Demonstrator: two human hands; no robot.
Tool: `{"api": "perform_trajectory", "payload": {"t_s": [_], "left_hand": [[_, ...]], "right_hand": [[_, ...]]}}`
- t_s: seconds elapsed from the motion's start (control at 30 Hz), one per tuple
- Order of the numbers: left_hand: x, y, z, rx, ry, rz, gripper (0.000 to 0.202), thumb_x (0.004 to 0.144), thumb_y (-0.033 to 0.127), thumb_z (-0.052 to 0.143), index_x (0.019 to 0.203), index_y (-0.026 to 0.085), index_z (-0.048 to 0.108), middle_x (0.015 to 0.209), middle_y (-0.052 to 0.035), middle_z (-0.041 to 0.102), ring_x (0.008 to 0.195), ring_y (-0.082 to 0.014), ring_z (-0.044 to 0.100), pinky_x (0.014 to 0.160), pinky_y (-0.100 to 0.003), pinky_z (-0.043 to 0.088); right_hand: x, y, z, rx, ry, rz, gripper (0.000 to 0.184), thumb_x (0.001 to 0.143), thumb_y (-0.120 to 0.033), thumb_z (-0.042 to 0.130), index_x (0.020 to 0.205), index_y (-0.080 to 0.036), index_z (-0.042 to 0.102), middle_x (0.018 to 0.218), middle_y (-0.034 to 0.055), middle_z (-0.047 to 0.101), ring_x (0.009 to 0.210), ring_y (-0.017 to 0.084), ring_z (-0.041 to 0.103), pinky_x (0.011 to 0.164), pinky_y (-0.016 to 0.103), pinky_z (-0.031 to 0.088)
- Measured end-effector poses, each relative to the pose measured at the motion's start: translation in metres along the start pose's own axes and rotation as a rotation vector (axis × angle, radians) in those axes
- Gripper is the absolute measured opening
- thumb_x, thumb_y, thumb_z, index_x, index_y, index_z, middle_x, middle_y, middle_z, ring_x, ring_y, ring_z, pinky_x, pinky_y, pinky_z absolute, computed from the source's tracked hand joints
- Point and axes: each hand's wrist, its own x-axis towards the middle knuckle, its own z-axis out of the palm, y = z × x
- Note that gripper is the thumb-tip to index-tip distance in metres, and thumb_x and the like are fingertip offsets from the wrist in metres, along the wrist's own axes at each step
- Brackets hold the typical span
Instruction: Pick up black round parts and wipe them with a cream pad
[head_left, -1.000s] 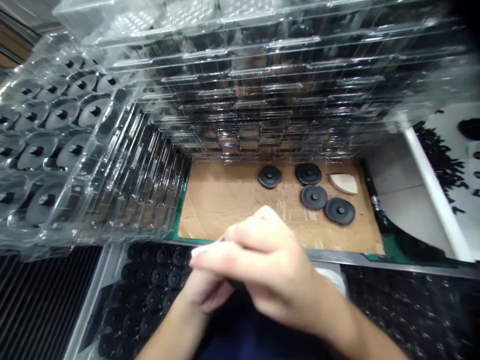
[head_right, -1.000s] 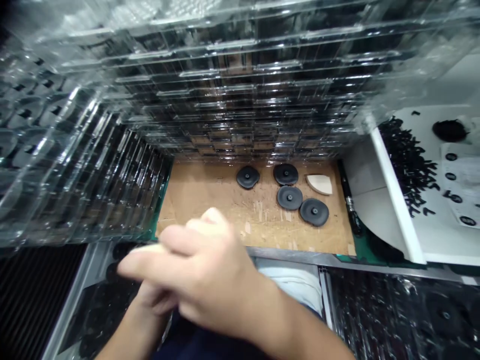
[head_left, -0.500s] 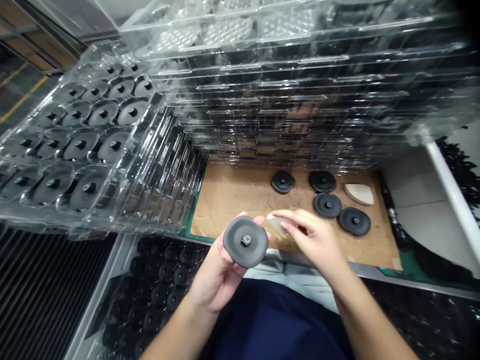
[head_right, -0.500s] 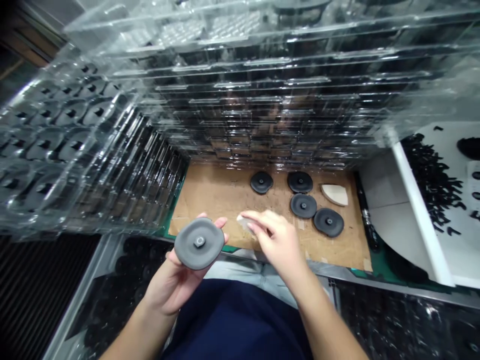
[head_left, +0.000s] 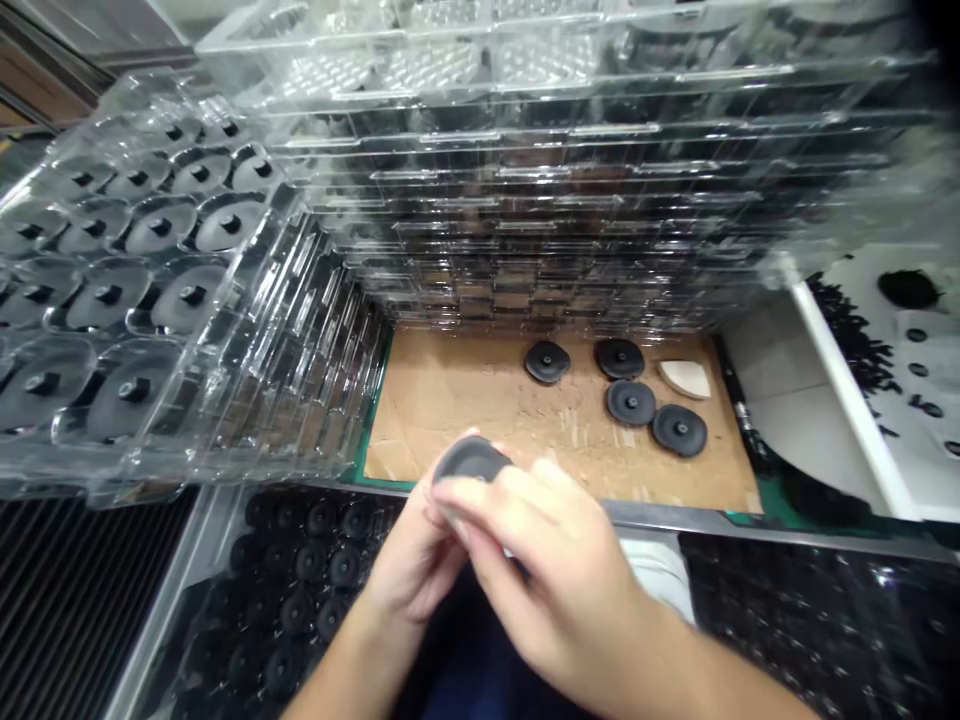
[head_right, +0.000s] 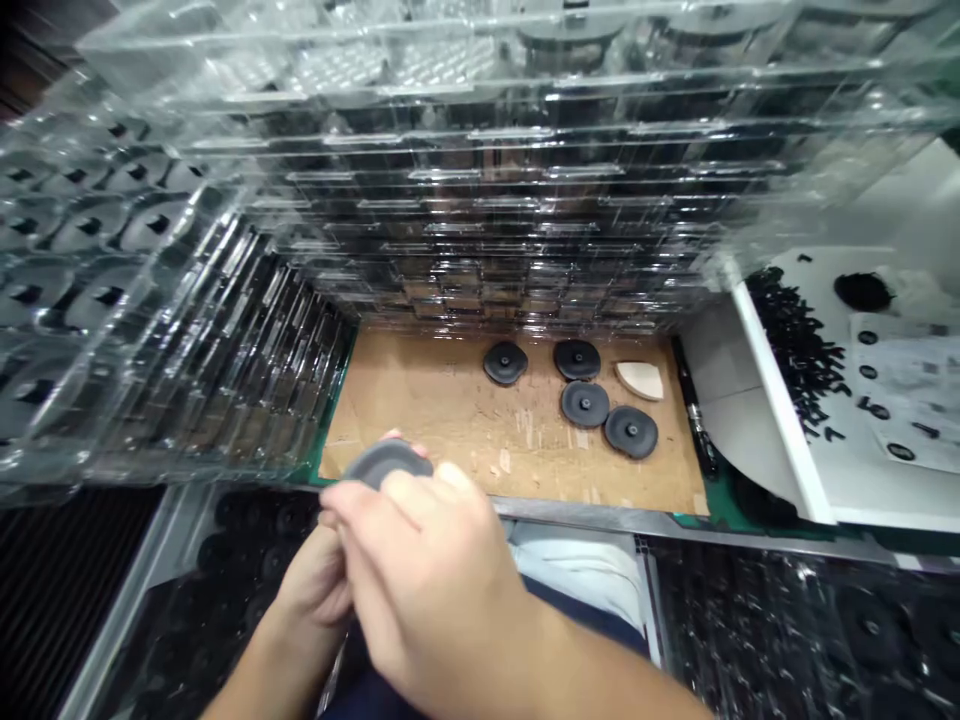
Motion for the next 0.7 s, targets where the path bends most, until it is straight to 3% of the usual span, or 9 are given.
{"api": "perform_trajectory", "payload": {"t_s": [0.07, 0.1, 0.23, 0.33, 0.4, 0.53, 0.63, 0.7], "left_hand": [[0.0, 0.001, -0.001, -0.037, 0.042, 0.016, 0.052, 0.054, 0.032, 0.088, 0.103, 0.029, 0.069, 0.103, 0.0008, 0.072, 0.098, -0.0207, 0.066, 0.088, -0.028, 0.052], [0.0, 0.001, -0.001, -0.053, 0.047, 0.013, 0.051, 0.054, 0.032, 0.088, 0.101, 0.028, 0.07, 0.101, 0.0009, 0.072, 0.096, -0.0203, 0.067, 0.086, -0.027, 0.053], [-0.001, 0.002, 0.003, -0.035, -0.013, -0.035, 0.039, 0.065, 0.039, 0.08, 0.099, 0.022, 0.071, 0.1, -0.0039, 0.072, 0.101, -0.0217, 0.065, 0.092, -0.029, 0.05], [-0.003, 0.008, -0.001, -0.06, -0.095, -0.005, 0.042, 0.062, 0.028, 0.084, 0.102, 0.026, 0.071, 0.1, -0.0001, 0.073, 0.095, -0.0162, 0.066, 0.089, -0.023, 0.05], [-0.004, 0.01, -0.003, -0.086, -0.132, 0.01, 0.048, 0.055, 0.025, 0.088, 0.1, 0.026, 0.073, 0.1, 0.001, 0.074, 0.091, -0.0137, 0.067, 0.084, -0.019, 0.051], [-0.004, 0.007, -0.001, -0.151, -0.137, -0.032, 0.046, 0.054, 0.021, 0.088, 0.098, 0.024, 0.074, 0.095, 0.0016, 0.074, 0.087, -0.0109, 0.066, 0.08, -0.015, 0.05], [-0.006, 0.005, -0.001, -0.181, -0.154, -0.041, 0.034, 0.064, 0.016, 0.081, 0.097, 0.023, 0.073, 0.091, 0.0026, 0.073, 0.089, -0.0114, 0.066, 0.082, -0.017, 0.051], [-0.007, 0.006, -0.004, -0.169, -0.181, -0.035, 0.028, 0.069, 0.018, 0.078, 0.097, 0.022, 0.073, 0.094, 0.0013, 0.074, 0.092, -0.0132, 0.066, 0.084, -0.02, 0.051]], "right_hand": [[0.002, 0.001, 0.003, 0.04, -0.159, 0.057, 0.021, 0.091, -0.012, 0.049, 0.1, -0.015, 0.068, 0.083, 0.0031, 0.071, 0.071, 0.015, 0.062, 0.067, 0.029, 0.044], [0.004, 0.002, 0.005, 0.033, -0.162, 0.067, 0.02, 0.091, -0.013, 0.049, 0.098, -0.016, 0.068, 0.084, 0.0025, 0.071, 0.072, 0.015, 0.062, 0.067, 0.028, 0.043], [0.011, 0.004, 0.01, -0.065, 0.066, -0.018, 0.025, 0.094, -0.015, 0.043, 0.104, -0.011, 0.066, 0.081, 0.0061, 0.069, 0.07, 0.017, 0.057, 0.067, 0.03, 0.04], [0.003, 0.002, 0.003, 0.049, -0.081, -0.055, 0.022, 0.091, -0.01, 0.047, 0.103, -0.012, 0.065, 0.081, 0.0027, 0.069, 0.07, 0.013, 0.056, 0.068, 0.026, 0.039], [-0.007, 0.002, -0.005, 0.035, -0.139, 0.023, 0.019, 0.089, -0.009, 0.051, 0.099, -0.015, 0.066, 0.079, -0.0001, 0.068, 0.067, 0.011, 0.055, 0.067, 0.024, 0.038], [-0.011, 0.002, -0.01, -0.262, 0.021, 0.127, 0.021, 0.09, -0.01, 0.05, 0.101, -0.014, 0.067, 0.073, 0.0015, 0.063, 0.062, 0.014, 0.048, 0.065, 0.028, 0.033], [0.005, 0.007, -0.004, -0.351, 0.061, -0.054, 0.028, 0.095, -0.013, 0.043, 0.098, -0.015, 0.07, 0.067, 0.0023, 0.059, 0.062, 0.016, 0.044, 0.063, 0.031, 0.029], [0.017, 0.014, 0.0, -0.217, -0.044, -0.216, 0.032, 0.097, -0.015, 0.04, 0.095, -0.02, 0.071, 0.066, 0.001, 0.058, 0.063, 0.015, 0.044, 0.064, 0.03, 0.03]]}}
